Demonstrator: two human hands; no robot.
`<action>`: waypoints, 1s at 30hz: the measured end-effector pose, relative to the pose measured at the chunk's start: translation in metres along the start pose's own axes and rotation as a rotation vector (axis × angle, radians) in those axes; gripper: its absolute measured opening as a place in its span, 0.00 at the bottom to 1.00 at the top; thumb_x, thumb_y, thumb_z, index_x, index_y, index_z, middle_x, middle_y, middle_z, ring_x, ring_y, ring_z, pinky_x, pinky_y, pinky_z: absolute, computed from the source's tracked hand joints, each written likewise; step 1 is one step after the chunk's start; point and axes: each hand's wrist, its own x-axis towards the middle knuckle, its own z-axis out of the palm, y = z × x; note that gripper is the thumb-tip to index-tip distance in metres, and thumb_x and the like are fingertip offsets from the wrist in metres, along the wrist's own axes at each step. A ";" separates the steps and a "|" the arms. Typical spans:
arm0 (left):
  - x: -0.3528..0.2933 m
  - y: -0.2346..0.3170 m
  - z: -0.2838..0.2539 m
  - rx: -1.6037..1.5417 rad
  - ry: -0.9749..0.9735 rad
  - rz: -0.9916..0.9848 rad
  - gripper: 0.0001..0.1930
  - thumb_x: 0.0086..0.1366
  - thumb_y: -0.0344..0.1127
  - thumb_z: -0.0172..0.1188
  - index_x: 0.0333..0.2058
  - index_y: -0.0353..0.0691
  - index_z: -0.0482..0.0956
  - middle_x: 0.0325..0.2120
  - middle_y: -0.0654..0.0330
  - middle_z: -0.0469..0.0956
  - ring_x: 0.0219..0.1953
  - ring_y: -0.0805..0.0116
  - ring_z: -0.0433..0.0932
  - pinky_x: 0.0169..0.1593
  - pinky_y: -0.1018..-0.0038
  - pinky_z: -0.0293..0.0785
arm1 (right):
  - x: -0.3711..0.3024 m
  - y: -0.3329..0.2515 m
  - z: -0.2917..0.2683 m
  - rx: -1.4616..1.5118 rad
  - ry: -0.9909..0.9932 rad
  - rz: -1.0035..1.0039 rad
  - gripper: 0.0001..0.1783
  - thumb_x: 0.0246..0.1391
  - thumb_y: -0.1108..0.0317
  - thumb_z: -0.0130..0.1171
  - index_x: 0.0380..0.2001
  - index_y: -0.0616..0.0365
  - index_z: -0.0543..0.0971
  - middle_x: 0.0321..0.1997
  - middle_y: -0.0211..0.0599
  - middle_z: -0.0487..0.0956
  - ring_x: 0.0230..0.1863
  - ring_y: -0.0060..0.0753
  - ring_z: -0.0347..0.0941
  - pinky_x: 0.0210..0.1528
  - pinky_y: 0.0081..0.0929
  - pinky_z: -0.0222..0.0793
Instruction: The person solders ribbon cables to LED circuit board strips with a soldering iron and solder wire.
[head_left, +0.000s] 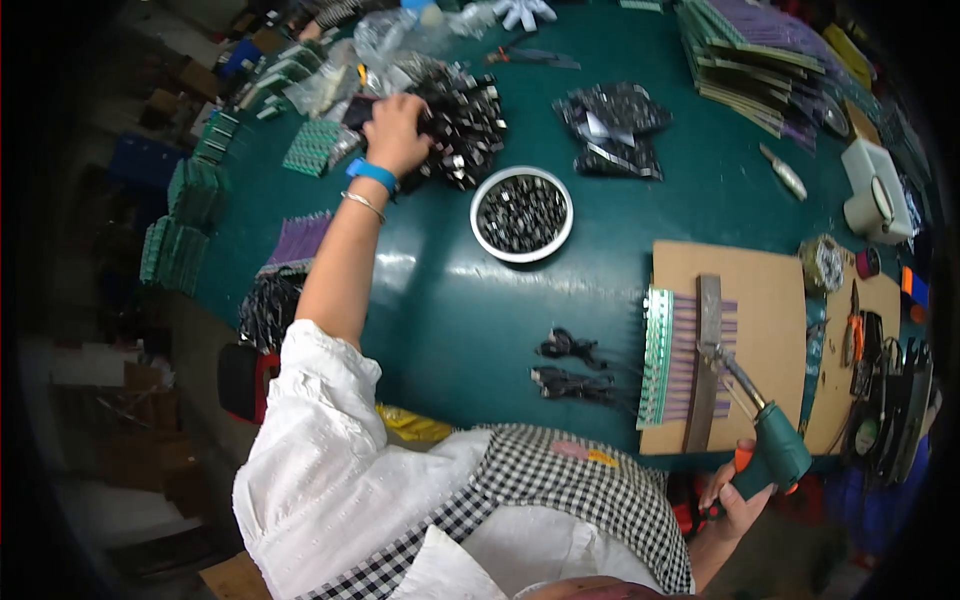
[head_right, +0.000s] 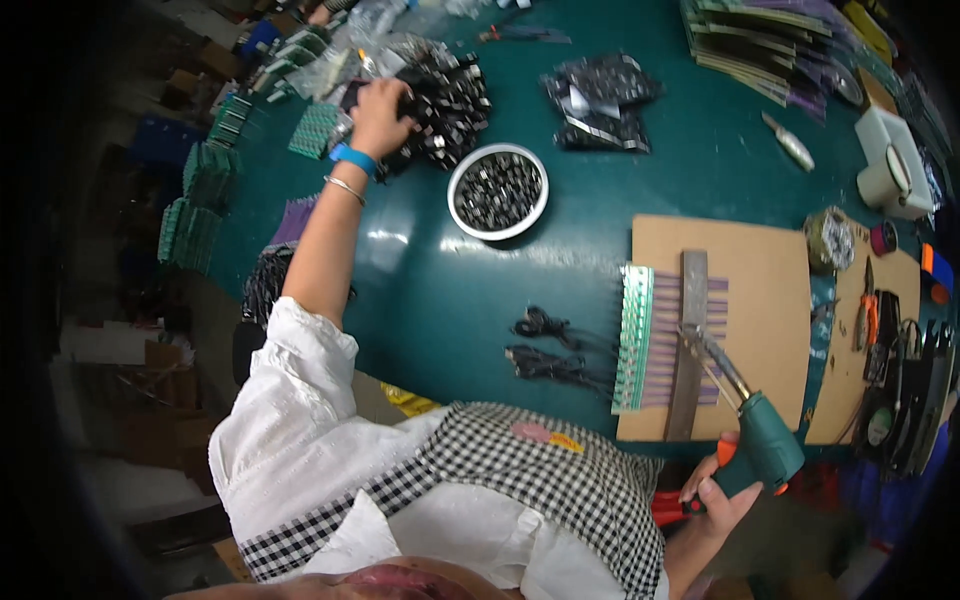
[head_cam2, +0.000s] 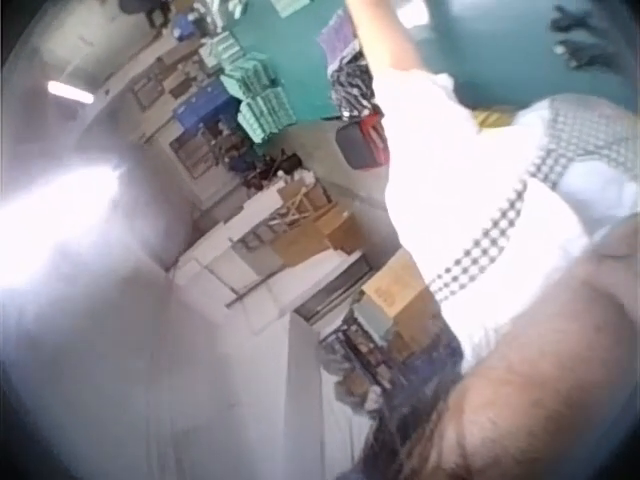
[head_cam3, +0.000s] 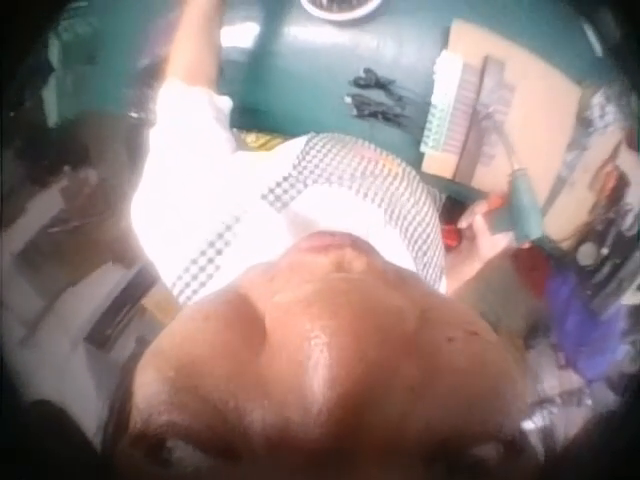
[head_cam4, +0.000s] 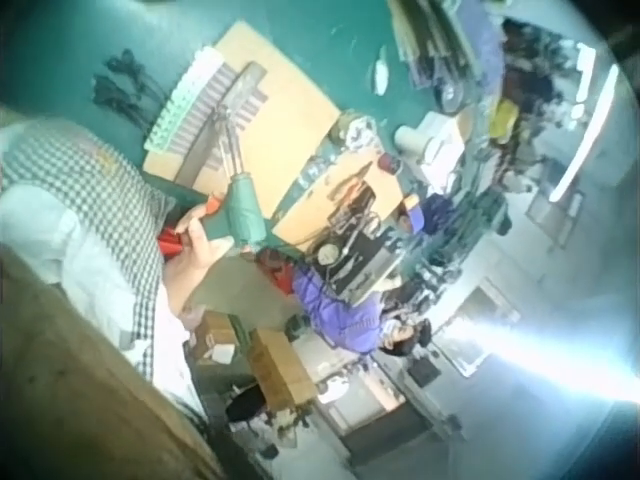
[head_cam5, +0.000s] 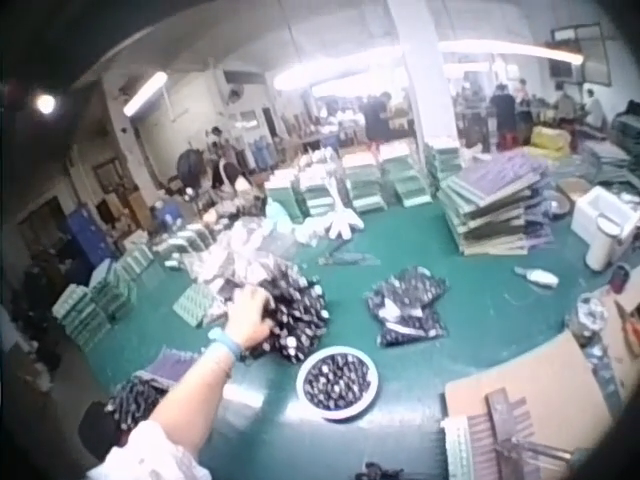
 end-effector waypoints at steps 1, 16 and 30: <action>-0.002 -0.005 0.007 -0.086 -0.010 0.011 0.26 0.46 0.32 0.66 0.47 0.49 0.70 0.45 0.58 0.71 0.51 0.51 0.68 0.49 0.52 0.67 | 0.002 0.001 0.000 -0.002 -0.013 0.007 0.35 0.44 0.70 0.64 0.52 0.74 0.60 0.14 0.40 0.69 0.11 0.29 0.65 0.14 0.22 0.67; -0.017 -0.004 -0.024 -0.111 0.034 0.072 0.25 0.46 0.27 0.65 0.46 0.40 0.73 0.46 0.56 0.74 0.53 0.53 0.68 0.54 0.58 0.63 | -0.007 -0.011 0.003 -0.131 -0.029 0.033 0.15 0.57 0.70 0.55 0.46 0.60 0.66 0.20 0.34 0.72 0.15 0.25 0.64 0.16 0.22 0.59; -0.085 0.050 -0.138 -1.817 0.325 -0.475 0.08 0.67 0.33 0.56 0.38 0.36 0.70 0.32 0.55 0.76 0.38 0.59 0.78 0.44 0.65 0.75 | -0.001 -0.026 0.022 -0.095 -0.039 0.035 0.07 0.55 0.69 0.58 0.30 0.62 0.74 0.17 0.36 0.73 0.13 0.25 0.66 0.14 0.20 0.60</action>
